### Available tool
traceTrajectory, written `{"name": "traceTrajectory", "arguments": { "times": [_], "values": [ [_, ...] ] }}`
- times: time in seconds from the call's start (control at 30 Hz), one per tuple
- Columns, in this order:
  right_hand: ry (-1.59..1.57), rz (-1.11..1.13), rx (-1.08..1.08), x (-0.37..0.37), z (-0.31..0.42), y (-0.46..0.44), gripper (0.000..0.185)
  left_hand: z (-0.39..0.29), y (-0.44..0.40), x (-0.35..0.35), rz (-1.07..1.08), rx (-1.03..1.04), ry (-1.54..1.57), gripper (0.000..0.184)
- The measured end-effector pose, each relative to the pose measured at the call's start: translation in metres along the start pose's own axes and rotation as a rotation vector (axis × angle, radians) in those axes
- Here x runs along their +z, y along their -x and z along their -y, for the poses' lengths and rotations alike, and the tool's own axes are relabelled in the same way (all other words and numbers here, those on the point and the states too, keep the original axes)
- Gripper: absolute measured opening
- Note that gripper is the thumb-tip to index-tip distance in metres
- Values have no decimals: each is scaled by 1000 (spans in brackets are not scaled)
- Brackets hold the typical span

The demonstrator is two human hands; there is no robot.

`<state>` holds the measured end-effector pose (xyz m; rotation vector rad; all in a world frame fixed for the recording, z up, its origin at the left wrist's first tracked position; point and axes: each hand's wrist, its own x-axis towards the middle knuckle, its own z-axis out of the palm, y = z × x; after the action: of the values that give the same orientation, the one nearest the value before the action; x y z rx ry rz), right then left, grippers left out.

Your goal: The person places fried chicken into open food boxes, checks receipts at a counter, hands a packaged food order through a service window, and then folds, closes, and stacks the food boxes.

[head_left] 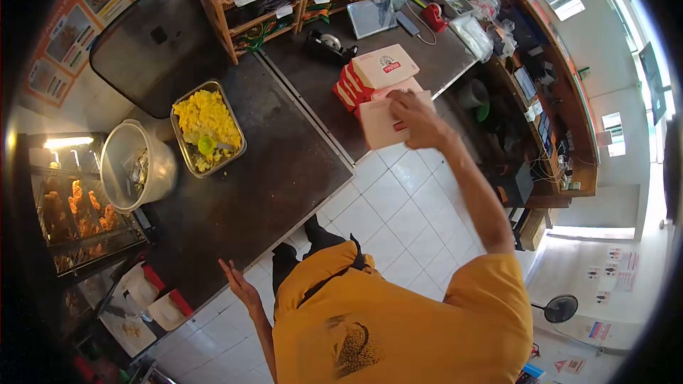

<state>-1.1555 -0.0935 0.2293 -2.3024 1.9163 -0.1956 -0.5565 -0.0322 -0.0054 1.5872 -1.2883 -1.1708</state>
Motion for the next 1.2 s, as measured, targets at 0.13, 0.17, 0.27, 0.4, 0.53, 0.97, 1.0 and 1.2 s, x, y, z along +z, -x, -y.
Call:
{"name": "traceTrajectory", "arguments": {
  "times": [0.13,0.17,0.27,0.4,0.53,0.97,1.0,1.2],
  "values": [
    [93,111,0,-1,-81,8,56,-13,-2,16,38,-45,-16,55],
    [171,120,56,5,-91,10,53,-13,-2,18,40,-31,-21,55],
    [128,74,42,16,-117,9,55,-10,0,13,20,-17,-41,54],
    [103,-117,167,44,-122,23,45,2,24,-8,-93,-133,-42,51],
    [291,-311,414,72,-30,40,56,60,56,-41,-265,-204,-30,46],
    [-815,857,-223,331,560,-118,60,129,43,-262,-1050,-244,-198,41],
    [-729,858,-240,359,601,-131,66,134,31,-284,-1053,-250,-233,43],
    [-927,679,-29,467,722,-177,82,207,-39,-386,-967,-143,-472,43]
  ]
}}
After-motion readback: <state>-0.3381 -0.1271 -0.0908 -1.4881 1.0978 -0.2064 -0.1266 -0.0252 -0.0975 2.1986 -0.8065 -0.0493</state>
